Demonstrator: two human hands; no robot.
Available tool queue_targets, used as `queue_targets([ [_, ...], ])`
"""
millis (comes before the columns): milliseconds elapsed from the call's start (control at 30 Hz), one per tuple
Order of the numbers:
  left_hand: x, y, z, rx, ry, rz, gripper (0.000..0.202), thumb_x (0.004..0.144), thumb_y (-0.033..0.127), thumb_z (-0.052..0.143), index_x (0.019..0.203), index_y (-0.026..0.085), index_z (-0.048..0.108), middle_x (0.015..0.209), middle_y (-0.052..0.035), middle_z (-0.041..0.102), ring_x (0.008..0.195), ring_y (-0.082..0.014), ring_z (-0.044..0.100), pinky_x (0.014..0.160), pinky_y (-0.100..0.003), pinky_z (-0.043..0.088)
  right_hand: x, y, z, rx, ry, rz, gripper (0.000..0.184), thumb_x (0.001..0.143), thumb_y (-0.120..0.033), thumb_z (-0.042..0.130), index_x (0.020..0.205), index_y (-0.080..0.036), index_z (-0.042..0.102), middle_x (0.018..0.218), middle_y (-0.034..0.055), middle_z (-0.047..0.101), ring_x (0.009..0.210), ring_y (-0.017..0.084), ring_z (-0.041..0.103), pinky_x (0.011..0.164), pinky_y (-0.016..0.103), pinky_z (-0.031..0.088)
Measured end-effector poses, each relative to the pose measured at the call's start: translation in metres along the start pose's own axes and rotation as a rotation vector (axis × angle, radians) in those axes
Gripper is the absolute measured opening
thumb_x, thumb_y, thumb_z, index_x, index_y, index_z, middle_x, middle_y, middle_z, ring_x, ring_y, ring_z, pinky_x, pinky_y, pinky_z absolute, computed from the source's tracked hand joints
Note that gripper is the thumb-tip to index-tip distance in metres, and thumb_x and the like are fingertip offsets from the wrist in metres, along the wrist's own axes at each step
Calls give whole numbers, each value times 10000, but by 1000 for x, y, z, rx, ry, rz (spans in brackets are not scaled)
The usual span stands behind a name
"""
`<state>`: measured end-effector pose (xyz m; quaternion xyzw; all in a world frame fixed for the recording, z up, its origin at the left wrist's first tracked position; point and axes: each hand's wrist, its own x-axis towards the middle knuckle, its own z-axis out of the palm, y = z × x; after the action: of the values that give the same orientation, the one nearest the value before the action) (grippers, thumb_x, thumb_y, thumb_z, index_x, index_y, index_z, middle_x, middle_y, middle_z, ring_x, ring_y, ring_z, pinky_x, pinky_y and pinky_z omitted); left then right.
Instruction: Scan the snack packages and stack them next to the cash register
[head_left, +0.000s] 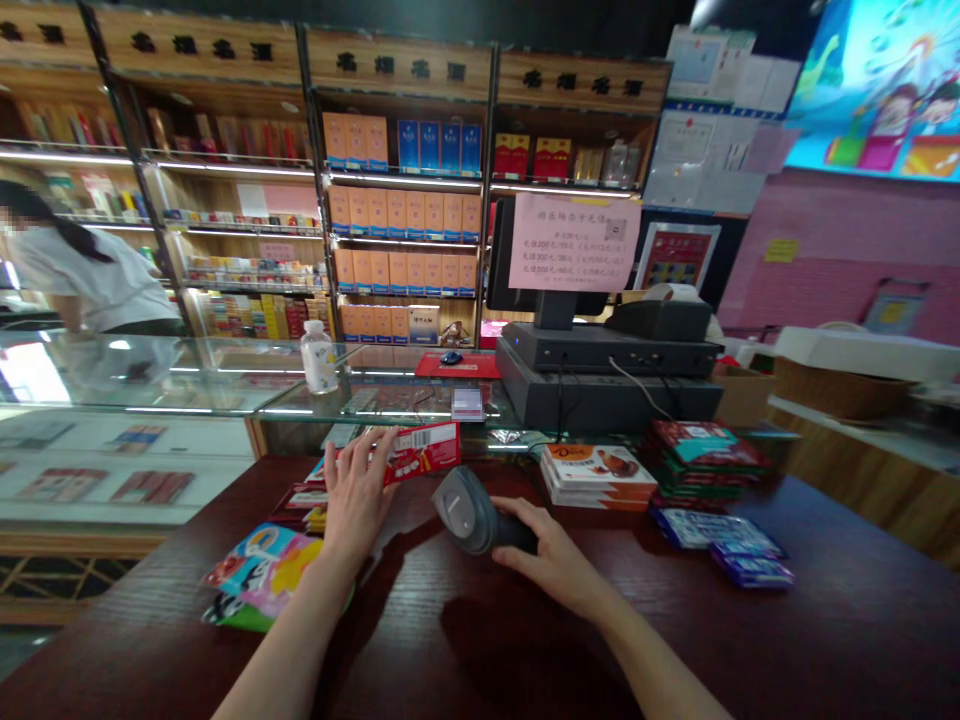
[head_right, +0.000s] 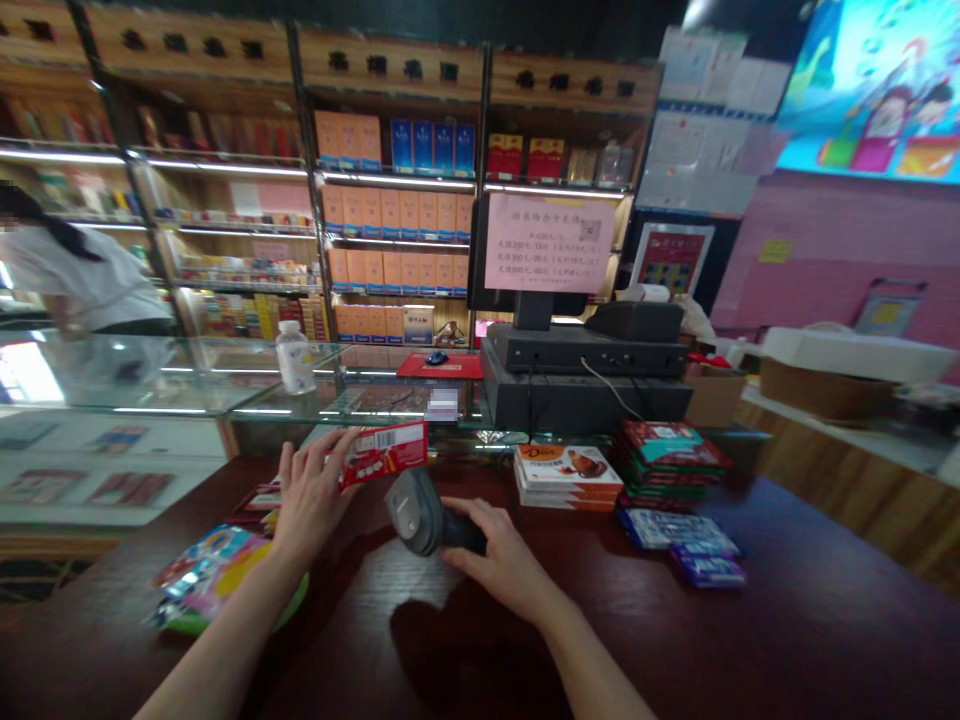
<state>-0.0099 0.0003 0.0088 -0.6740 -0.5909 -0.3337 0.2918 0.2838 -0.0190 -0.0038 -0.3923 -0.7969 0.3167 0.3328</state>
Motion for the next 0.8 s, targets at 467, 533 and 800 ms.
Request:
queue_targets([
  [467,1,1,-3,-22,-3,-25,720,818,211,665,1484,249,396,1383,-118,540,1261,-314,509,1210,-597,187,-3,0,21,-296,-245,-161,627,772,-354,816,1355,-314,589,1251,41,665,1182,251,553,1055,382,340],
  [533,1,1,-2,-36,1,-29,733,817,213,665,1492,268,382,1383,-116,538,1258,-312,518,1207,-599,190,-3,-1,21,-290,-252,-187,617,781,-348,806,1358,-317,587,1237,36,676,1174,251,566,1057,390,338],
  [800,1,0,2,-143,-19,-7,739,845,210,635,1512,277,324,1398,-122,513,1320,-310,493,1209,-604,183,-5,-8,10,-206,-182,-207,607,806,-399,765,1380,-329,580,1299,59,651,1231,288,548,1118,469,332],
])
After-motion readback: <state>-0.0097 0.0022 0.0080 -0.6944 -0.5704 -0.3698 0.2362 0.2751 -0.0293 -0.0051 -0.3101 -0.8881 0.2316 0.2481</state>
